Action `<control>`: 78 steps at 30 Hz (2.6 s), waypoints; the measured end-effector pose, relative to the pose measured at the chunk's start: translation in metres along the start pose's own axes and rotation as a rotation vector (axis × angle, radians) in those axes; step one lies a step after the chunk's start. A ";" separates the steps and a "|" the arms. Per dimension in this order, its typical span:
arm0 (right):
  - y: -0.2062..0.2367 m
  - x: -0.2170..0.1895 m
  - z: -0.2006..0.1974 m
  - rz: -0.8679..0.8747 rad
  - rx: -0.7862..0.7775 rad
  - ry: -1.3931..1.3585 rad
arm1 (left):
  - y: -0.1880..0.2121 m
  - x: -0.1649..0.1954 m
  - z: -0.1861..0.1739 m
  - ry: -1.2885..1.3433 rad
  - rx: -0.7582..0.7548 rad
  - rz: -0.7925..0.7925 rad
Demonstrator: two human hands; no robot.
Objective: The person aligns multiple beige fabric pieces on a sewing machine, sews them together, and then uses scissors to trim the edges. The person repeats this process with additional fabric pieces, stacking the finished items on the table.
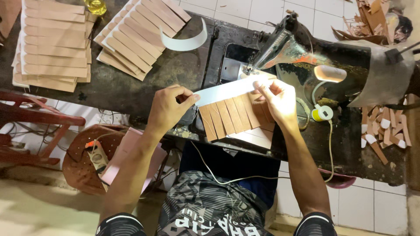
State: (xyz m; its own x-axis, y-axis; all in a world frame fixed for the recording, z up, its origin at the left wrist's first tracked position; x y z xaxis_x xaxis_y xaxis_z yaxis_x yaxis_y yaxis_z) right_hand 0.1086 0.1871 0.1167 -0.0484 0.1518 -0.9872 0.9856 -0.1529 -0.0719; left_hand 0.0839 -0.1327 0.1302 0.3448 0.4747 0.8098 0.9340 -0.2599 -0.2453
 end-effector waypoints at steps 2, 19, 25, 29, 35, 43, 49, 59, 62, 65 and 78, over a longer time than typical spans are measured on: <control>0.000 0.003 -0.001 0.006 0.004 0.042 | 0.001 0.000 0.001 -0.016 0.011 0.000; 0.005 -0.003 0.001 -0.023 -0.007 0.103 | 0.007 0.000 0.008 -0.100 0.014 -0.077; 0.005 -0.009 0.004 0.011 0.043 0.166 | 0.007 0.003 0.009 -0.139 0.042 -0.100; 0.006 -0.012 0.004 0.004 0.077 0.198 | 0.008 0.007 0.010 -0.156 0.058 -0.070; 0.003 -0.011 0.000 0.028 0.122 0.193 | 0.006 0.006 0.012 -0.194 0.064 -0.072; -0.002 -0.003 -0.005 0.022 0.120 0.179 | 0.006 0.007 0.011 -0.169 0.027 -0.092; -0.009 0.002 -0.009 0.111 0.086 0.107 | 0.006 0.009 0.009 -0.166 0.038 -0.091; -0.007 -0.010 -0.003 0.072 0.114 0.210 | 0.001 0.036 0.055 -0.491 0.194 0.305; -0.002 -0.016 0.001 -0.093 0.183 0.345 | -0.007 0.045 0.080 -0.405 0.133 0.396; 0.014 -0.024 0.011 -0.394 0.234 0.575 | -0.012 0.048 0.091 -0.335 0.102 0.390; 0.054 -0.020 0.050 -0.432 -0.031 1.212 | 0.001 0.040 0.090 -0.373 0.149 0.475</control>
State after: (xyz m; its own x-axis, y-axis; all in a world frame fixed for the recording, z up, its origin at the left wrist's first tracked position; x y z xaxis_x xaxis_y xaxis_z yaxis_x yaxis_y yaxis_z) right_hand 0.1546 0.1269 0.1256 -0.2018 0.9715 -0.1247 0.9312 0.1508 -0.3319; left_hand 0.1069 -0.0378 0.1146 0.7103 0.6048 0.3601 0.6645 -0.4073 -0.6265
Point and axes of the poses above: each hand's wrist, its own y-axis away from the middle knuckle, its own z-axis out of the palm, x = y × z, the point moved 2 cm from there along -y, towards the middle knuckle, and after that the axes turned 3 degrees about -y, right-handed, at the moved point
